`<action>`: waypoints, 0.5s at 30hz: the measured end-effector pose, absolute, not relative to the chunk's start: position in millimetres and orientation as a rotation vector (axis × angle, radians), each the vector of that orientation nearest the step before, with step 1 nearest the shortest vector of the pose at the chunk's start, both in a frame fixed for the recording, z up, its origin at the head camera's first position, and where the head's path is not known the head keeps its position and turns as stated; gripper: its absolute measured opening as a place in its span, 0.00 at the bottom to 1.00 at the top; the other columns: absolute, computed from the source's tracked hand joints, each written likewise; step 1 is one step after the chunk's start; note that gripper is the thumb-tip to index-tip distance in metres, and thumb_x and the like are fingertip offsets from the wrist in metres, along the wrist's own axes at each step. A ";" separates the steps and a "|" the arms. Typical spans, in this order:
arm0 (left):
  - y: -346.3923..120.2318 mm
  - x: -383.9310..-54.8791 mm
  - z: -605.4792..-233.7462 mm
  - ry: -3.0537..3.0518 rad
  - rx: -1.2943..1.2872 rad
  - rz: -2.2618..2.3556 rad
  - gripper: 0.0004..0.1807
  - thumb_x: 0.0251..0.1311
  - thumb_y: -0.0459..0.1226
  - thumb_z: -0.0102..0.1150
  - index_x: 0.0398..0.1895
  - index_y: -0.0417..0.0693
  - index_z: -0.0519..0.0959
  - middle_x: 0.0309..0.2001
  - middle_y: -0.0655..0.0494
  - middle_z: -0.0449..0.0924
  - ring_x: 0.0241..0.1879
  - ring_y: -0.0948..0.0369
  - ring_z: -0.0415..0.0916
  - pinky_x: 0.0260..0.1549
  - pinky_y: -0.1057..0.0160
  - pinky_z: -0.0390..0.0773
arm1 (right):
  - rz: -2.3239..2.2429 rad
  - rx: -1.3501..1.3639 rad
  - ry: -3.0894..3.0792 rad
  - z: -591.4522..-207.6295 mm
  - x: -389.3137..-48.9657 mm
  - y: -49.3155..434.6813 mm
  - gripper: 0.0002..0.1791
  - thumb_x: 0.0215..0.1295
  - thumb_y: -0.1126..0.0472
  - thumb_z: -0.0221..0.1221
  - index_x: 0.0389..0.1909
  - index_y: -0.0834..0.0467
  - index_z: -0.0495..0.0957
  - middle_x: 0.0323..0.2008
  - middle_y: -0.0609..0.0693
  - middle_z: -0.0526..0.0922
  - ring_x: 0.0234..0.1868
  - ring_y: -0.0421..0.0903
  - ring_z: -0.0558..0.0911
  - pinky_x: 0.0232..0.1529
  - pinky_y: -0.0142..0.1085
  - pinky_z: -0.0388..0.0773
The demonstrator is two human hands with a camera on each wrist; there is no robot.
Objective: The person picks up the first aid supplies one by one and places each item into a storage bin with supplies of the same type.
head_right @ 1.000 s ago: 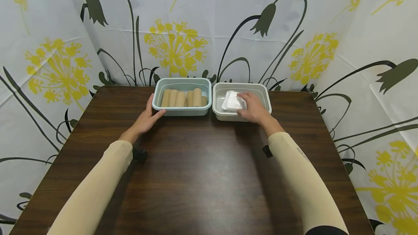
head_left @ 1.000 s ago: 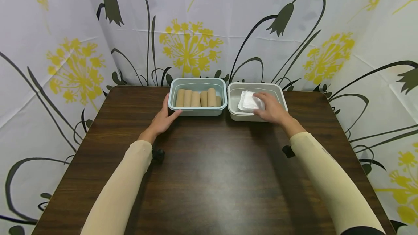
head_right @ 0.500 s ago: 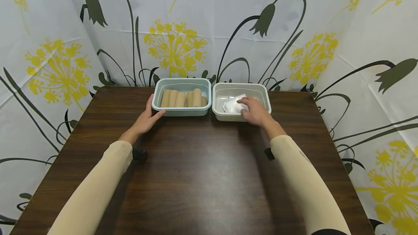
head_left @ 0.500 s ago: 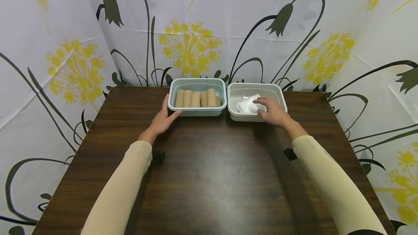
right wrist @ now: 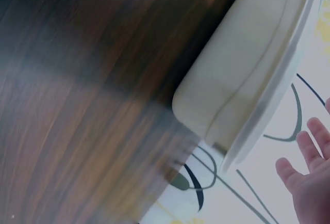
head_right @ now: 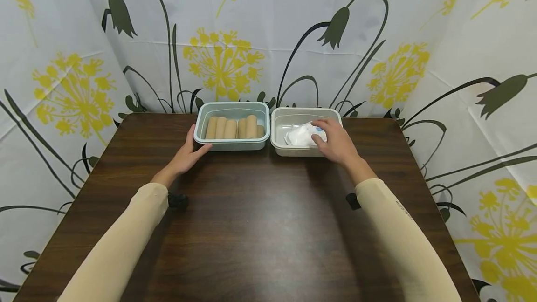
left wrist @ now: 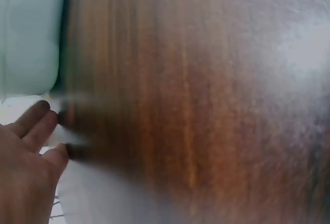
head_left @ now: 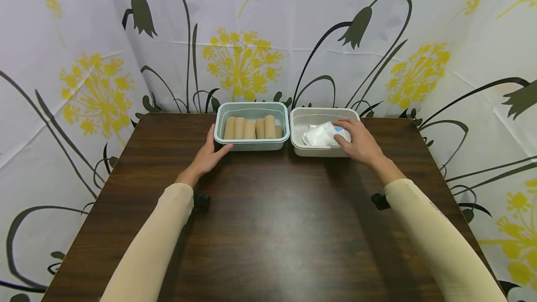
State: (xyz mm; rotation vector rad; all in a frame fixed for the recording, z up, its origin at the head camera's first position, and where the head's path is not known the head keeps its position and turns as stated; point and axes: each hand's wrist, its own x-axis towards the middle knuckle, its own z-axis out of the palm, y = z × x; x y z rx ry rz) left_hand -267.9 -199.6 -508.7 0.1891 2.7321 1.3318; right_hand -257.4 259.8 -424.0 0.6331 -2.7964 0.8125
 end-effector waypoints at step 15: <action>-239.4 -266.9 -430.9 3.031 0.434 0.864 0.46 0.69 0.63 0.43 0.80 0.61 0.34 0.77 0.43 0.43 0.75 0.41 0.39 0.63 0.31 0.46 | 0.592 0.525 -2.657 -391.7 -258.1 284.7 0.20 0.72 0.63 0.53 0.61 0.64 0.75 0.63 0.65 0.71 0.64 0.66 0.67 0.63 0.60 0.59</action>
